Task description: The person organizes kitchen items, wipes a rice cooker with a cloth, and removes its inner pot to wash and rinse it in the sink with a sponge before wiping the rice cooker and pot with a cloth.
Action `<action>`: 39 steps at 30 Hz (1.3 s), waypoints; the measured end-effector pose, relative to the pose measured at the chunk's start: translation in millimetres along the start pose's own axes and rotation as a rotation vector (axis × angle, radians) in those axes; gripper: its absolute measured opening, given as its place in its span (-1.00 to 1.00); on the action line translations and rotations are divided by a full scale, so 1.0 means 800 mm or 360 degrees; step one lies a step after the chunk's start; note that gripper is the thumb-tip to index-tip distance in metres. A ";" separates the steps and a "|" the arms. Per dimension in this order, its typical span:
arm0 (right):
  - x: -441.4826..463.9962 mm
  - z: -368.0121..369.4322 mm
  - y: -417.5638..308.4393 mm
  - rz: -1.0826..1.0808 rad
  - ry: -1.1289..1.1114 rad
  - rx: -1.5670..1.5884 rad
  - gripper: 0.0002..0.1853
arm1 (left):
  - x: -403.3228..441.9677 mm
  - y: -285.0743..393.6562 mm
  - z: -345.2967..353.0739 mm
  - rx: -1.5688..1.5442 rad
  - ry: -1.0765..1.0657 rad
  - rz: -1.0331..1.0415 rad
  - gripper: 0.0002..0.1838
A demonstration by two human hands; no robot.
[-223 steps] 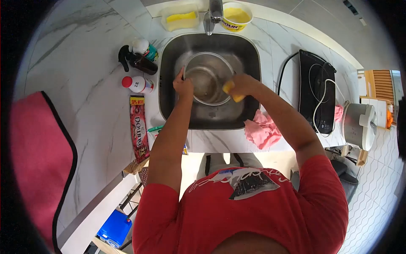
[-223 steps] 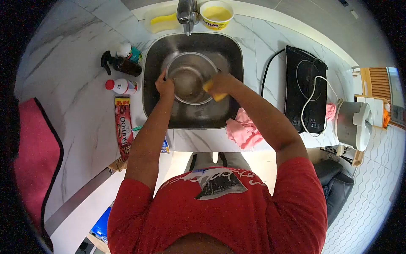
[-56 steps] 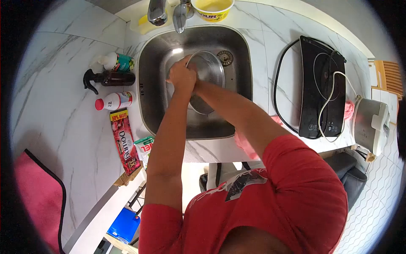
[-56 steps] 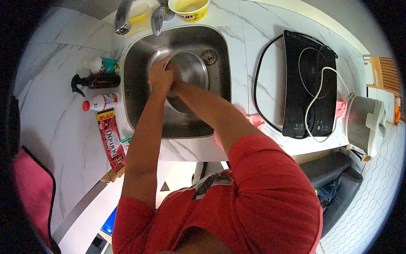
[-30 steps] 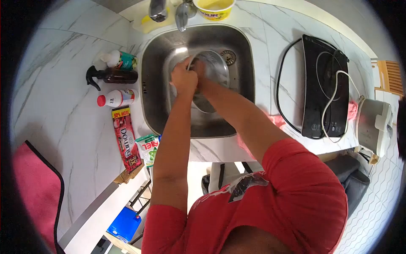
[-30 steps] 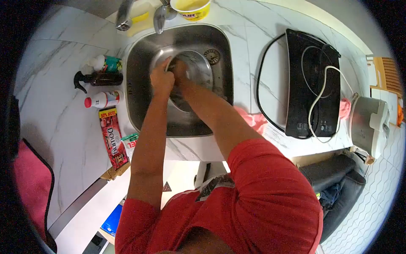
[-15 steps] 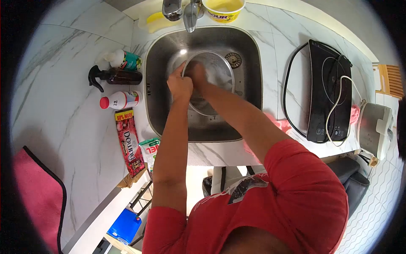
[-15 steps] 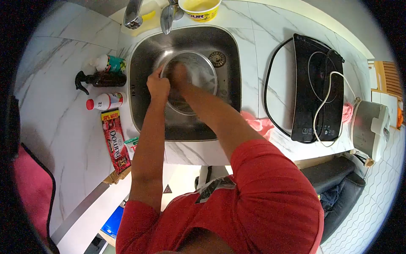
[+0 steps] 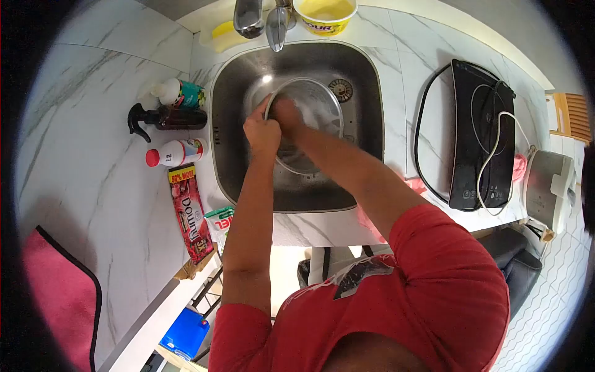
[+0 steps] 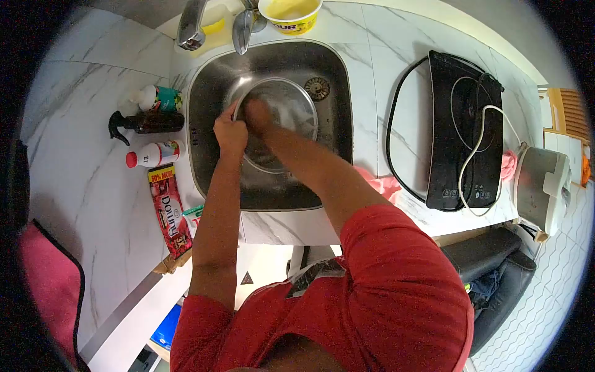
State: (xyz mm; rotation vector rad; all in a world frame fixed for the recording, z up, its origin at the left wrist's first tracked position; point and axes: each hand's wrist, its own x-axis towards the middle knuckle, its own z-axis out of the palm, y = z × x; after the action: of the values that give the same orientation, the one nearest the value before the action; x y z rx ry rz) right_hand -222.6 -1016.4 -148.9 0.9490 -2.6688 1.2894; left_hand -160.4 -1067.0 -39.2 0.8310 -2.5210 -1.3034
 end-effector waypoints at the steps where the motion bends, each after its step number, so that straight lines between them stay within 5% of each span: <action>1: 0.010 0.007 0.022 0.0073 -0.0199 -0.0230 -0.73 | -0.001 -0.004 0.000 0.0006 -0.0007 -0.0001 -0.35; 2: -0.002 0.007 0.039 0.0080 -0.0197 -0.0237 -0.73 | -0.002 -0.009 0.003 -0.0081 0.0005 0.0075 -0.35; 4: -0.028 0.004 0.067 0.0834 -0.0257 -0.0095 -0.76 | -0.004 -0.013 0.005 -0.0169 0.0016 0.0143 -0.35; 6: -0.070 -0.003 0.045 0.1090 -0.0437 -0.0006 -0.78 | -0.004 -0.011 0.006 -0.0206 0.0010 0.0169 -0.36; 9: -0.093 0.021 -0.011 0.0816 -0.0578 -0.0094 -0.78 | 0.000 -0.017 0.004 -0.0078 0.0118 0.0333 -0.42; 11: -0.071 0.021 -0.057 0.0282 0.0097 0.0393 -0.76 | 0.001 -0.018 0.008 -0.0007 0.0143 0.0240 -0.41; 12: -0.048 0.004 -0.060 0.0278 0.0094 0.0404 -0.76 | 0.000 -0.020 0.009 0.0065 0.0159 0.0138 -0.41; 14: 0.005 -0.039 -0.036 0.0169 -0.0567 -0.0006 -0.76 | -0.014 -0.015 0.012 0.0066 0.0117 0.0097 -0.38; 15: 0.016 -0.035 -0.004 0.0165 -0.0559 -0.0010 -0.76 | -0.011 -0.011 0.013 0.0048 0.0105 0.0076 -0.36; 17: -0.013 0.000 0.065 0.0809 -0.0489 0.0051 -0.76 | -0.015 -0.012 0.016 0.0028 0.0087 0.0125 -0.35; 20: -0.094 0.026 0.056 0.0828 -0.0480 -0.0104 -0.77 | -0.004 -0.019 0.011 -0.0151 0.0091 0.0065 -0.34; 23: -0.098 0.073 0.004 0.0501 -0.0489 -0.0081 -0.77 | -0.009 -0.012 0.011 -0.0161 0.0080 0.0055 -0.33; 25: -0.050 -0.007 -0.074 0.0464 0.0174 0.0347 -0.78 | -0.011 -0.002 0.011 -0.0020 0.0101 0.0163 -0.32; 27: -0.004 0.006 0.004 0.0632 -0.0345 0.0434 -0.81 | -0.017 0.014 0.011 -0.0101 0.0046 -0.0052 -0.33; 28: -0.004 0.001 0.023 0.0624 -0.0341 0.0426 -0.81 | -0.013 0.012 0.015 -0.0110 0.0051 -0.0045 -0.33; 30: -0.026 -0.015 0.054 0.0257 -0.0062 -0.0358 -0.84 | -0.017 -0.001 0.022 -0.0042 0.0122 0.0158 -0.35; 32: -0.070 -0.024 0.049 0.0896 -0.0603 -0.0022 -0.75 | -0.017 -0.008 0.021 -0.0081 0.0098 0.0164 -0.35; 34: -0.094 -0.007 0.011 0.0789 -0.1100 -0.0387 -0.73 | -0.010 -0.011 0.016 -0.0123 0.0088 0.0191 -0.36; 36: -0.109 0.072 0.020 0.0619 -0.0945 -0.0028 -0.70 | -0.008 -0.014 0.013 -0.0129 0.0089 0.0124 -0.37; 37: -0.097 0.060 0.016 0.0608 -0.0935 -0.0037 -0.70 | -0.006 -0.011 0.015 -0.0137 0.0098 0.0137 -0.37; 39: -0.067 0.005 -0.017 0.0722 -0.0976 0.0724 -0.75 | -0.012 -0.009 0.024 -0.0004 0.0140 0.0154 -0.40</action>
State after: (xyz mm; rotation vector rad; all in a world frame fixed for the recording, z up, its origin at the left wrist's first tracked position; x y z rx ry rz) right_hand -170.9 -998.8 -156.6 0.9215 -3.2601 2.0558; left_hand -157.0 -1051.7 -55.4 0.7388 -2.4581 -1.2130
